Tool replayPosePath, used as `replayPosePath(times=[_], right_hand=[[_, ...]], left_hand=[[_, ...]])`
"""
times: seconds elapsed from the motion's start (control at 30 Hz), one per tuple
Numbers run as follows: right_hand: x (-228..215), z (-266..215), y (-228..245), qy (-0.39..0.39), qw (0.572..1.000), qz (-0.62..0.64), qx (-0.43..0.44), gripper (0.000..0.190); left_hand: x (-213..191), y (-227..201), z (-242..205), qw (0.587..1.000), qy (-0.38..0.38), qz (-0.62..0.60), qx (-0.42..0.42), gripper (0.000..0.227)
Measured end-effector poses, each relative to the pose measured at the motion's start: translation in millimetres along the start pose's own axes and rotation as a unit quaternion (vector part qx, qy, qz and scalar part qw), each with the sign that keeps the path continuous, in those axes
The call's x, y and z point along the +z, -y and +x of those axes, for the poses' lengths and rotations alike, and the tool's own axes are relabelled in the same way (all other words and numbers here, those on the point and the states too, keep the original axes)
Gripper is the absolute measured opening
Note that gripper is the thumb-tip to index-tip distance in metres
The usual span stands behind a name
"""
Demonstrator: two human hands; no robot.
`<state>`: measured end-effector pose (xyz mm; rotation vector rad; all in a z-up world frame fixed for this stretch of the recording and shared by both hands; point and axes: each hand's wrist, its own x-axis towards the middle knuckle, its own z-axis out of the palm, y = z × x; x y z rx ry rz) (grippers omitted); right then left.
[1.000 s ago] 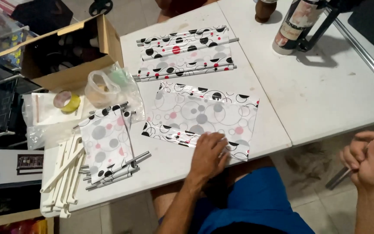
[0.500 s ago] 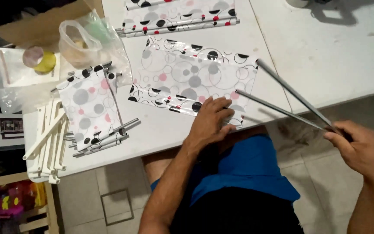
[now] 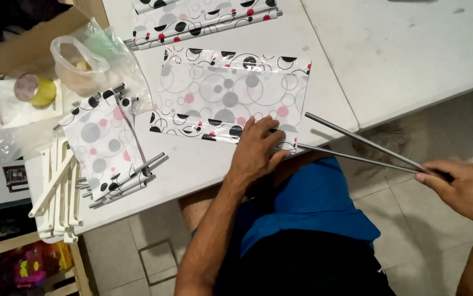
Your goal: Assembling fabric shelf components by inserting metal support rods into pre-sewn sleeves.
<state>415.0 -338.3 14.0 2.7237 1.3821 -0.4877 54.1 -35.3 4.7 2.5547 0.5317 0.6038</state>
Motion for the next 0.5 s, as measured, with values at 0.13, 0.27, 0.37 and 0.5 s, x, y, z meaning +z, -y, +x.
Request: replayPosePath(times=[0.13,0.27,0.37,0.5], right_hand=[[7,6,-11,0.012,0.998,-0.042,-0.039,0.024],[-4,4,-1,0.006,0.999,-0.02,-0.034,0.027],[-13,-2,10,0.02,1.0,-0.007,-0.013,0.025],[-7,4,7,0.023,1.0,0.012,-0.016,0.023]], left_hand=[[-1,-4,1,1.0,0.006,0.004,-0.009,0.035],[-1,-2,1,1.0,-0.017,0.008,0.009,0.029],[-4,-6,-2,1.0,-0.018,0.003,0.002,0.03],[-1,-3,-1,0.999,-0.034,-0.011,0.009,0.03]])
